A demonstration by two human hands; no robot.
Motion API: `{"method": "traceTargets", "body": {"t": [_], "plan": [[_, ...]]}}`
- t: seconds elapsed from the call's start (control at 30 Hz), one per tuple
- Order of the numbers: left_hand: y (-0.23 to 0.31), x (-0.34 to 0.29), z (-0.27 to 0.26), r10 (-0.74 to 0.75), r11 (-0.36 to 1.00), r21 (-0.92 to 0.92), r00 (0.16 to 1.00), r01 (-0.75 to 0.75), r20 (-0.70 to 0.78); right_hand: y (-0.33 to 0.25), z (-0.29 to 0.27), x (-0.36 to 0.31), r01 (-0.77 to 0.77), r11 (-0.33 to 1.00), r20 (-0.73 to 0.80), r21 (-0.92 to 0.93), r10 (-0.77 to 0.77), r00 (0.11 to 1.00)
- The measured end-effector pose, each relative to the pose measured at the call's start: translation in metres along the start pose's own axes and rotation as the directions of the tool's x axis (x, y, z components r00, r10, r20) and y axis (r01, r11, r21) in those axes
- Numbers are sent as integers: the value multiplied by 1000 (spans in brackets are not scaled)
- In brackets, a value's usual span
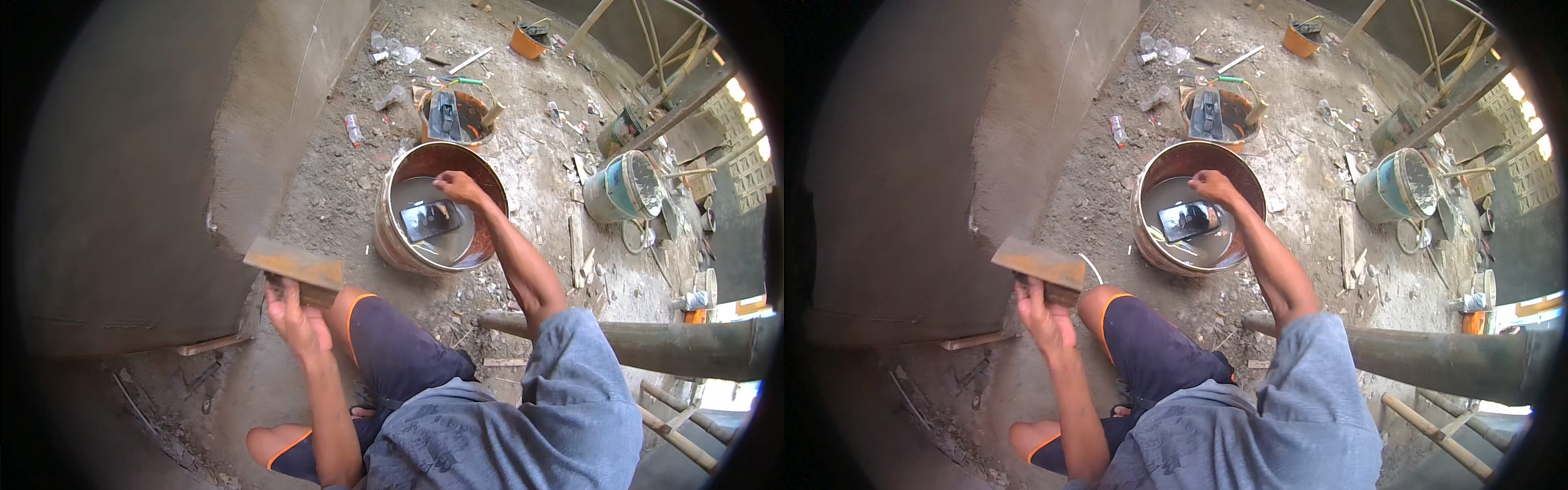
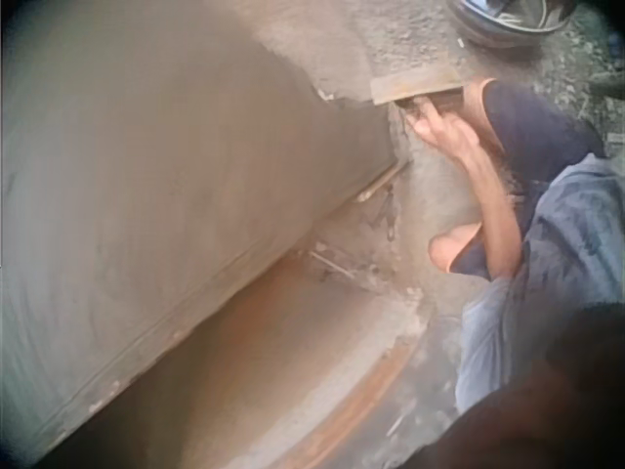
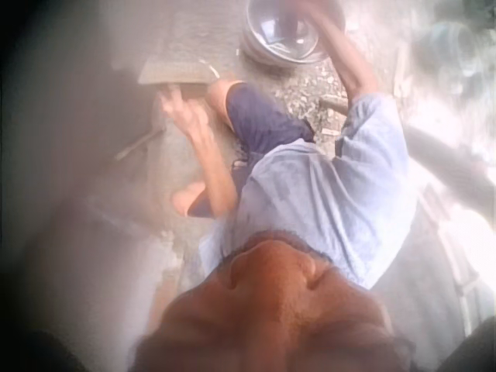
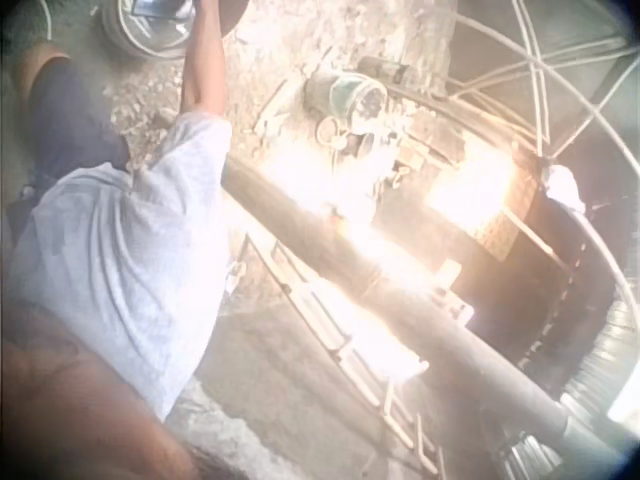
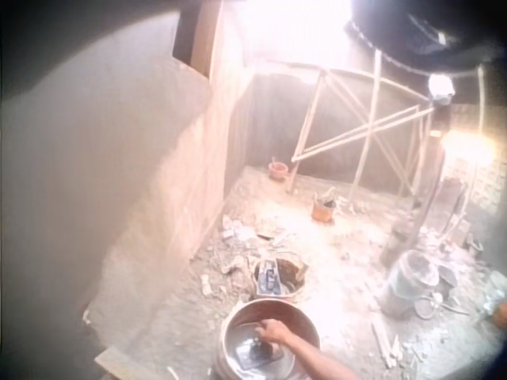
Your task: The person uses a wooden float to smooth and level the wet plaster on a concrete wall, frequently dipping the tool into a bucket of water to clean and wet it.
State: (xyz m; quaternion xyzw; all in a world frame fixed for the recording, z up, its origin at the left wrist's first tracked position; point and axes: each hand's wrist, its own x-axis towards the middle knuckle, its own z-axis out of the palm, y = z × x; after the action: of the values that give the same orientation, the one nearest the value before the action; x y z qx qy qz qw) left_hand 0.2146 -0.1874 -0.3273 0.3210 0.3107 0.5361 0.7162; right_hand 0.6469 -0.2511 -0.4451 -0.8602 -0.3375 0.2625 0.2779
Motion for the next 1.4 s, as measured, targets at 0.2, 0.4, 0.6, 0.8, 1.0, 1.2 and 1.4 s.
{"method": "traceTargets", "body": {"t": [0.2,0.4,0.6,0.8,1.0,1.2,1.4], "plan": [[48,-30,-86,92,954,300,978,-33,-186,33,111,81,256,904,500,-342,-55,864],[107,-98,-152,248,893,450,824,9,-509,68,204,115,174,848,586,-500,183,789],[105,-128,-182,356,474,829,796,298,-490,64,225,79,271,729,596,-629,229,769],[86,-116,-195,175,953,303,869,-30,-463,61,189,91,344,726,662,-595,200,722],[102,-103,-136,130,922,366,794,123,-594,46,109,148,391,613,648,-686,271,712],[88,-107,-181,175,930,365,830,37,-530,-11,158,57,785,-187,797,-591,-287,532],[84,-105,-178,162,932,360,842,41,-514,3,148,113,477,769,824,-424,109,556]]}}
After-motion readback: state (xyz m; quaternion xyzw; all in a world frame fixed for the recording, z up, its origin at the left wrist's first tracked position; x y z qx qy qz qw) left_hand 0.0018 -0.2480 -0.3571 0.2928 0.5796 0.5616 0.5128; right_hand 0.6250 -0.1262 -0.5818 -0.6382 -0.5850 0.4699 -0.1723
